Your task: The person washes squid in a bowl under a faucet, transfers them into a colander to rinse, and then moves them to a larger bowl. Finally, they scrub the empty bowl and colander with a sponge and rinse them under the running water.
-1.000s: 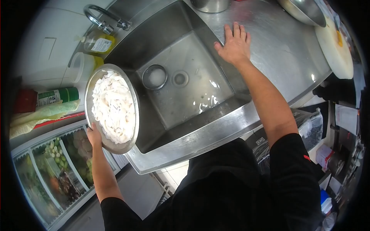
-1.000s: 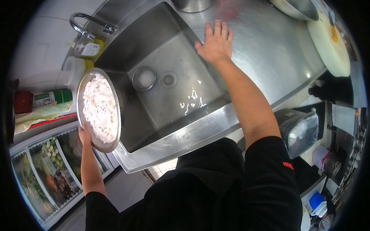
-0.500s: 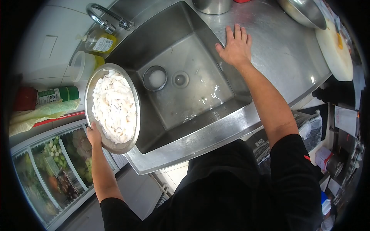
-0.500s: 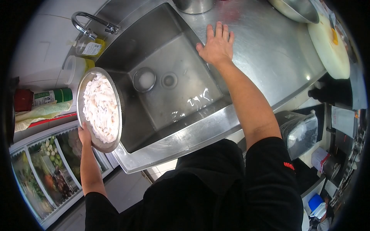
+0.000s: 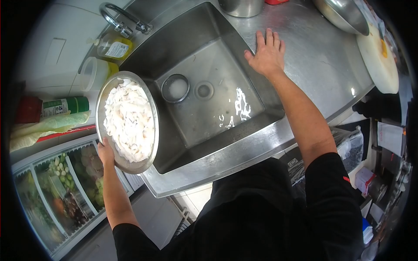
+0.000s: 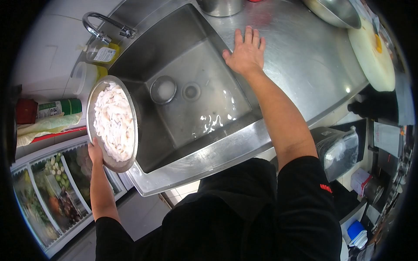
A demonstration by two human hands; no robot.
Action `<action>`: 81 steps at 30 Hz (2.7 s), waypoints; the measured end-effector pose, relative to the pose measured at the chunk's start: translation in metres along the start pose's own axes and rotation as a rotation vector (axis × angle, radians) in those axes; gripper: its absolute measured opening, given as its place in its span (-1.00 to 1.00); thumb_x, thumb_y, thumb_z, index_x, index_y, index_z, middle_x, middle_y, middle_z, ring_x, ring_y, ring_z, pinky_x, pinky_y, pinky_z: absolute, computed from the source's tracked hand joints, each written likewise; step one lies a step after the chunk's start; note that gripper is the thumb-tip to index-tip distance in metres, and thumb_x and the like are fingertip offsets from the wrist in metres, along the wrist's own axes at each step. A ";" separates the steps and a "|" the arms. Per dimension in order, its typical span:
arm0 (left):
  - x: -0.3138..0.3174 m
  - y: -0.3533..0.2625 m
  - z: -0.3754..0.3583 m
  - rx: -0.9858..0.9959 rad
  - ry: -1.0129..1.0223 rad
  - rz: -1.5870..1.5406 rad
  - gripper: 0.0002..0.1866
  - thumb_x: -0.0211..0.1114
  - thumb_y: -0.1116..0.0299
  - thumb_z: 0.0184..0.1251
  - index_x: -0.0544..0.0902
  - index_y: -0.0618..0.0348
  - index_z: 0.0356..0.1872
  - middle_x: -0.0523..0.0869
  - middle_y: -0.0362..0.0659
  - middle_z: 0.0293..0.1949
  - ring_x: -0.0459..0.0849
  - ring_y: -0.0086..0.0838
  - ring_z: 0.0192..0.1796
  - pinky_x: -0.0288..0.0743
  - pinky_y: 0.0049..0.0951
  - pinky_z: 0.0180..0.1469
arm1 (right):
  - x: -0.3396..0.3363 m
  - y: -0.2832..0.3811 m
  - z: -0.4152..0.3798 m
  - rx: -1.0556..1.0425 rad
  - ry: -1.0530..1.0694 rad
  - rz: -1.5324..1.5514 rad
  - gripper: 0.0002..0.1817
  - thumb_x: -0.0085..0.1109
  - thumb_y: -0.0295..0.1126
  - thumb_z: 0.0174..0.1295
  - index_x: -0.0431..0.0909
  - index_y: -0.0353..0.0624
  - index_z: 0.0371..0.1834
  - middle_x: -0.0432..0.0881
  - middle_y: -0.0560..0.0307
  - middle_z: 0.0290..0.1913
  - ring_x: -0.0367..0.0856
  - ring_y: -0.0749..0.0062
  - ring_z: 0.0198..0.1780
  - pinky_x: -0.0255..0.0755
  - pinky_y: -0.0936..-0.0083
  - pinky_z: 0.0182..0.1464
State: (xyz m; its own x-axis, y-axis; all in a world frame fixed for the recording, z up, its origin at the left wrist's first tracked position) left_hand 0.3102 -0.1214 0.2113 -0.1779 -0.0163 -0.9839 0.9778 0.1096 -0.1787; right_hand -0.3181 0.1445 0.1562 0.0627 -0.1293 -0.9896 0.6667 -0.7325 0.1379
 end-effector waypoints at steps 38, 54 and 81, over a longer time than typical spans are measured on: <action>0.009 0.011 0.004 0.097 -0.126 -0.077 -0.49 0.01 0.06 0.49 0.47 0.47 -0.01 0.61 0.36 -0.06 0.56 0.25 0.03 0.40 0.00 0.07 | -0.077 -0.125 0.071 0.109 -0.496 0.092 -0.03 0.34 -0.03 0.02 0.10 -0.18 0.47 0.14 -0.30 0.43 0.14 -0.18 0.41 0.11 -0.06 0.35; 0.019 0.017 0.017 0.197 -0.108 -0.208 -0.56 0.03 0.13 0.47 0.45 0.44 -0.04 0.61 0.37 -0.09 0.56 0.29 0.00 0.40 0.06 0.02 | -0.118 -0.187 -0.098 0.075 -0.350 0.097 -0.61 0.48 0.01 -0.09 0.70 -0.10 -0.42 0.58 0.08 -0.35 0.51 0.11 -0.12 0.42 0.15 -0.08; -0.003 0.002 -0.005 0.006 0.104 -0.427 -0.50 -0.02 0.03 0.45 0.43 0.28 0.12 0.65 0.25 0.01 0.59 0.17 0.10 0.42 0.05 0.15 | -0.270 0.141 -0.183 -0.740 0.294 -0.781 -0.32 0.37 0.32 -0.19 0.74 -0.15 -0.37 0.70 0.04 -0.32 0.65 0.13 -0.07 0.21 -0.29 0.24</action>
State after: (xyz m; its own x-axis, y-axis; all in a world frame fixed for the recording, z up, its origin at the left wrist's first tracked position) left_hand 0.3124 -0.1166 0.2137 -0.5764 0.0414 -0.8161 0.8146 0.1085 -0.5698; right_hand -0.1052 0.1981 0.4355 -0.4586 0.4277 -0.7789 0.8720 0.0475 -0.4873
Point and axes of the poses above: each hand's wrist, its own z-axis towards the middle knuckle, its own x-axis out of the palm, y = z × x, the point moved 4 cm from there along z, towards the middle knuckle
